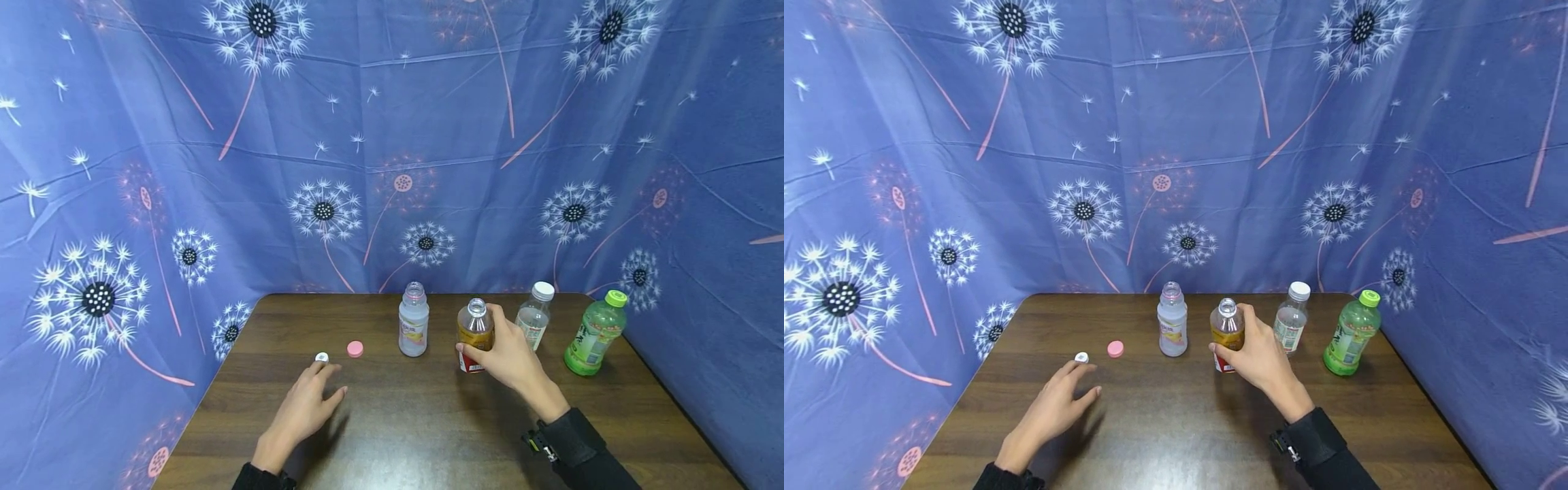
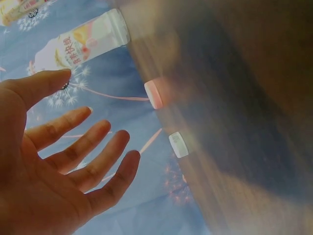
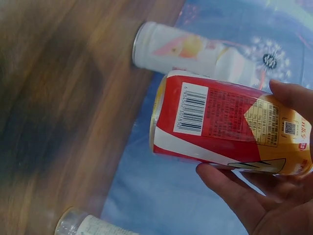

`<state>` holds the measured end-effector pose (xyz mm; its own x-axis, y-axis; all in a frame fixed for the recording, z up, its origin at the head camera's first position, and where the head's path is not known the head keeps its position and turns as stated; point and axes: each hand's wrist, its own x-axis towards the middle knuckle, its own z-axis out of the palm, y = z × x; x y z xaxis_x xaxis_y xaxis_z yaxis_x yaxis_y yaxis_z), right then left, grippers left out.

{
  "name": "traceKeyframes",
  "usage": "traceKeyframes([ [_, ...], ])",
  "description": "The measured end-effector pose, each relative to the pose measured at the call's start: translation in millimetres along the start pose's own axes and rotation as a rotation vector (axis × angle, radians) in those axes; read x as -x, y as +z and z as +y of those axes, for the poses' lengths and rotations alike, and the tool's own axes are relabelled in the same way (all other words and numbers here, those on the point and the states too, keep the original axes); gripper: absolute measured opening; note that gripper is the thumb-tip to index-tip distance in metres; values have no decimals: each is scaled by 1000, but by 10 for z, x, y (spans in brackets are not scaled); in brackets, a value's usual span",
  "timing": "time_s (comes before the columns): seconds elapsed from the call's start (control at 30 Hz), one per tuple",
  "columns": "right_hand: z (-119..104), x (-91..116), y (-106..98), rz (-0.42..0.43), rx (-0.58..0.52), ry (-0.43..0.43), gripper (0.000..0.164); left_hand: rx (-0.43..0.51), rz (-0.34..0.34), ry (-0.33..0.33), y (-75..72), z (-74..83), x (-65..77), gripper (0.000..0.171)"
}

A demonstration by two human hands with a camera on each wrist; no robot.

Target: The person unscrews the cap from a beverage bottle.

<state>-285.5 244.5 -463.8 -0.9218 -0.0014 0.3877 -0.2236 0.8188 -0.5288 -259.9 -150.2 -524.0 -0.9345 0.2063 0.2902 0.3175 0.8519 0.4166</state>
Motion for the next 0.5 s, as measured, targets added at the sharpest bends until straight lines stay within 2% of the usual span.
traceKeyframes([
  [0.23, -145, 224, 32, -51, -39, -56, 89, 19, 6, 18, 26, -60, -113, 43],
  [0.5, -295, 443, 120, -106, -57, -89, 89, 22, 0, -7, 110, -152, -226, 42],
])
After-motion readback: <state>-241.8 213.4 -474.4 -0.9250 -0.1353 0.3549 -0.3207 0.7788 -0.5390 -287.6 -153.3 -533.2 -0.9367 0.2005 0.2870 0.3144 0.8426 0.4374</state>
